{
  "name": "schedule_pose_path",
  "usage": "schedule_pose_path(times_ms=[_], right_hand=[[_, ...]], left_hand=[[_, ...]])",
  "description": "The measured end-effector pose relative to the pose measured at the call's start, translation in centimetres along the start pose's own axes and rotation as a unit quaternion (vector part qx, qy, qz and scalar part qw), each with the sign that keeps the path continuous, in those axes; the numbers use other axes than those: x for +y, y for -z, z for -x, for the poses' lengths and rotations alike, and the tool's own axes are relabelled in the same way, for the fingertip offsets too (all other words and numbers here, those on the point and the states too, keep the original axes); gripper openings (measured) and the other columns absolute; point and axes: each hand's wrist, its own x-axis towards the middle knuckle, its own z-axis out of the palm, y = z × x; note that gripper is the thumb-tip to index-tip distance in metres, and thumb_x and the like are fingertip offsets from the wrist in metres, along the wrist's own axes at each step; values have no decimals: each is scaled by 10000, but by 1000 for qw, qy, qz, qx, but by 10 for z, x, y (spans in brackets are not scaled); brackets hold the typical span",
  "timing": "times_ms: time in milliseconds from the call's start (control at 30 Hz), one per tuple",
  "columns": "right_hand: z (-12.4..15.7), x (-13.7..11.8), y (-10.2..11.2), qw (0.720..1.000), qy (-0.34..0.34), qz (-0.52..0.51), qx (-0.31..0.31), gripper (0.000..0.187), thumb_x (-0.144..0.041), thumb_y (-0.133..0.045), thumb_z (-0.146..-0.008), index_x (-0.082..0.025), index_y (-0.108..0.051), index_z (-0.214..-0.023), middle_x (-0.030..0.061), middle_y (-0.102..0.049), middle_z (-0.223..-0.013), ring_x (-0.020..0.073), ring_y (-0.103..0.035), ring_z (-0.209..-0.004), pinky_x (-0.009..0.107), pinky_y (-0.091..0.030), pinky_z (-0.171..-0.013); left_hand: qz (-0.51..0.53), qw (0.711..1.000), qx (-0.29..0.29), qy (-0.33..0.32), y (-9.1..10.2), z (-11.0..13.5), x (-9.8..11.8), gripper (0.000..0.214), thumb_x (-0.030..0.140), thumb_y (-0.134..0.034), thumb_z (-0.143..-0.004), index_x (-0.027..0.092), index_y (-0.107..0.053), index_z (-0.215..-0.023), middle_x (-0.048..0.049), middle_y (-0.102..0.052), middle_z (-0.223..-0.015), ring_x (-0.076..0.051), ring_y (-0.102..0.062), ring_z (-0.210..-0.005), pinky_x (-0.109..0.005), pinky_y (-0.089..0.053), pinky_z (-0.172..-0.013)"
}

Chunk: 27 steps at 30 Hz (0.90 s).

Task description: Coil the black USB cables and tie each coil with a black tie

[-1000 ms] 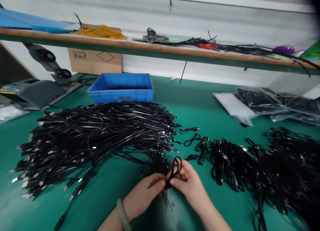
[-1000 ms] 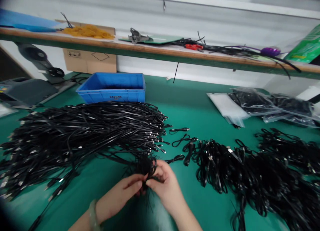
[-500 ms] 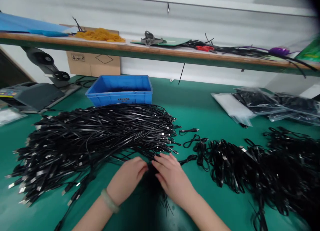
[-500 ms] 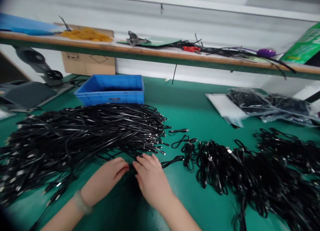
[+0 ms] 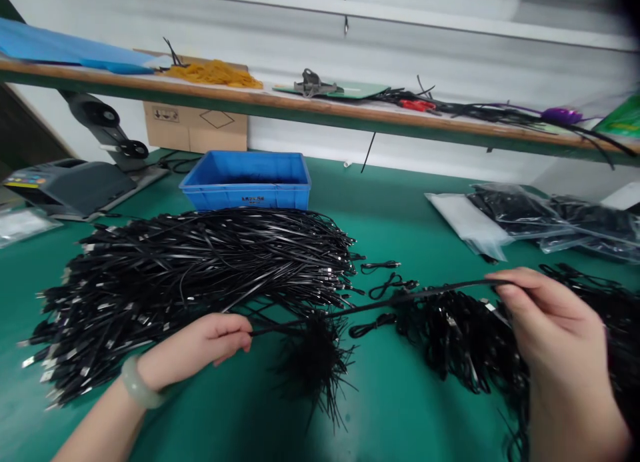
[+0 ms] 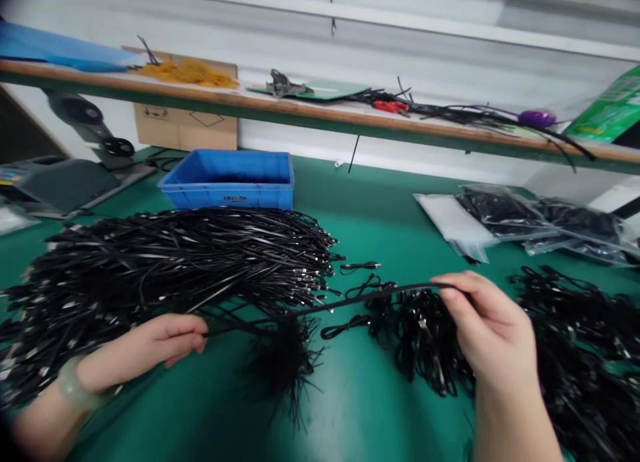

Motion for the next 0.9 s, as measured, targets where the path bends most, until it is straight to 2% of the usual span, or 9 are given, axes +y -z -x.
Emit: schedule_pose_path(times_ms=[67, 133, 267, 333, 400, 567, 700, 800, 900], right_hand=[[1, 12, -3, 997, -62, 4, 50, 182, -366, -593, -769, -227, -631, -881, 79, -632, -874, 216, -579, -797, 350, -435, -728], [11, 17, -21, 992, -112, 53, 24, 233, -377, -560, -776, -204, -631, -915, 90, -635, -890, 234, -578, -813, 378, -433, -751], [55, -11, -71, 948, -96, 100, -285, 223, -298, -488, -802, -182, -672, -853, 89, -634, -886, 226, -578, -845, 366, -425, -806], [75, -36, -87, 891, -92, 38, -443, 214, -242, -481, -806, -201, -687, -844, 63, -631, -839, 193, -582, -801, 316, -437, -761], [84, -58, -93, 851, -114, -40, -511, 200, -204, -514, -780, -228, -686, -879, 30, -617, -829, 162, -573, -774, 270, -434, -718], [75, -62, -94, 851, -199, -171, -455, 217, -245, -569, -751, -219, -650, -951, -20, -519, -709, 126, -483, -682, 240, -394, -636], [76, -47, -101, 772, -273, -270, -507, 247, -326, -579, -779, -198, -663, -972, -42, -462, -618, 74, -380, -538, 191, -317, -490], [85, -43, -105, 671, -359, -332, -557, 274, -393, -602, -766, -155, -687, -870, -60, -411, -511, 40, -296, -412, 160, -226, -371], [93, -41, -107, 601, -411, -405, -553, 261, -375, -681, -694, -125, -683, -768, -4, -531, -605, 62, -429, -476, 155, -347, -386]], left_hand=[[97, 994, -3, -43, -8, 1, -2, 249, 395, -534, -788, 178, -608, -691, 68, -446, -440, -87, -389, -423, -219, -371, -511], [200, 973, 41, -105, -23, -2, 0, 230, 399, -514, -802, 190, -580, -731, 85, -427, -396, -89, -381, -403, -254, -413, -571], [233, 949, 165, -137, -59, -20, 12, 118, 322, -493, -825, 215, -526, -861, 53, -581, -499, -132, -535, -535, -267, -435, -639], [166, 964, 174, -113, -74, -28, 19, 91, 284, -491, -829, 216, -529, -874, 4, -674, -710, -153, -604, -733, -267, -430, -727], [82, 981, 143, -103, -83, -32, 24, 110, 271, -467, -842, 213, -560, -856, -17, -673, -864, -161, -592, -865, -261, -409, -786], [19, 994, -82, -66, -87, -27, 31, 263, 349, -417, -854, 191, -627, -851, 52, -481, -573, -97, -421, -536, -204, -344, -527], [152, 956, -249, -25, -84, -22, 28, 280, 447, -592, -719, 174, -644, -752, 76, -405, -490, -69, -341, -443, -196, -335, -485], [264, 946, -188, -15, -84, -24, 22, 343, 509, -591, -704, 168, -612, -674, 95, -351, -390, -66, -308, -377, -245, -413, -530], [290, 953, -84, 1, -86, -30, 16, 377, 523, -617, -677, 161, -576, -581, 85, -358, -386, -79, -339, -399, -265, -442, -543]])
